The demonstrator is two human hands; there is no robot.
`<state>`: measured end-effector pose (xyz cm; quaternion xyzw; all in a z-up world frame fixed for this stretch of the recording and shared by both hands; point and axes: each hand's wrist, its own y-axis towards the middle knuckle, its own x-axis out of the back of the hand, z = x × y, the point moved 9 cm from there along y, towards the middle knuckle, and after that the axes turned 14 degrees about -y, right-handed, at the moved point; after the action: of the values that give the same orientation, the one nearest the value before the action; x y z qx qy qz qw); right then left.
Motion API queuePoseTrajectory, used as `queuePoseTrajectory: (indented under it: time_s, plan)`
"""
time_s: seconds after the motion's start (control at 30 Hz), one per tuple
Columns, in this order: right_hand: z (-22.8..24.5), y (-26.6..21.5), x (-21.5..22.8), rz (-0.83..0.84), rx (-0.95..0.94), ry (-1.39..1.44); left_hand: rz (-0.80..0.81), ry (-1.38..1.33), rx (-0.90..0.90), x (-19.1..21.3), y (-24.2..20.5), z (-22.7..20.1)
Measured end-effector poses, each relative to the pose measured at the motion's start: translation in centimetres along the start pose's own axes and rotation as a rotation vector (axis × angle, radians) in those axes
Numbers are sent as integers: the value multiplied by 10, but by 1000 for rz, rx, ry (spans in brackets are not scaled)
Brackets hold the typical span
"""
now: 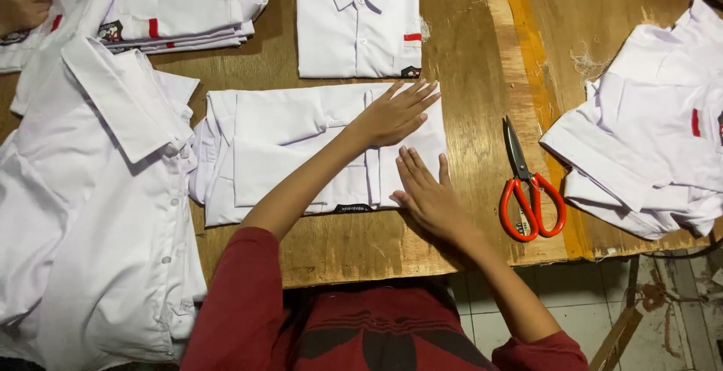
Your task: Folding a white school shirt and using scissors to trim loose threads from the fabric.
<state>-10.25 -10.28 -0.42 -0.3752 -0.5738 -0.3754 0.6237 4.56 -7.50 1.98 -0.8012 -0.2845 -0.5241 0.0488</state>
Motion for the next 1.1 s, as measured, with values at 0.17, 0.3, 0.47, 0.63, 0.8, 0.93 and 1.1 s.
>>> queuePoseTrajectory:
  time_s: [0.17, 0.3, 0.47, 0.63, 0.8, 0.93, 1.1]
  plan:
    - [-73, -22, 45, -437, -175, 538, -104, -100, 70, 14, -14, -13]
    - [-145, -9, 9, -225, -560, 333, -89, -13, 330, 44, -49, -69]
    - [-137, 40, 3, 39, -601, 420, -206, 42, 376, -13, -71, -52]
    - [-126, 55, 16, 48, -574, 516, -310, 80, 351, -18, -72, -49]
    - [-132, 35, 34, -131, -593, 974, -412, -191, 286, -27, -57, -54]
    - [-98, 17, 108, -184, -558, 1055, -367, -791, 183, -1, -30, -87]
    - [-64, 17, 145, -187, -473, 1265, -413, -2874, -292, -165, 34, -22]
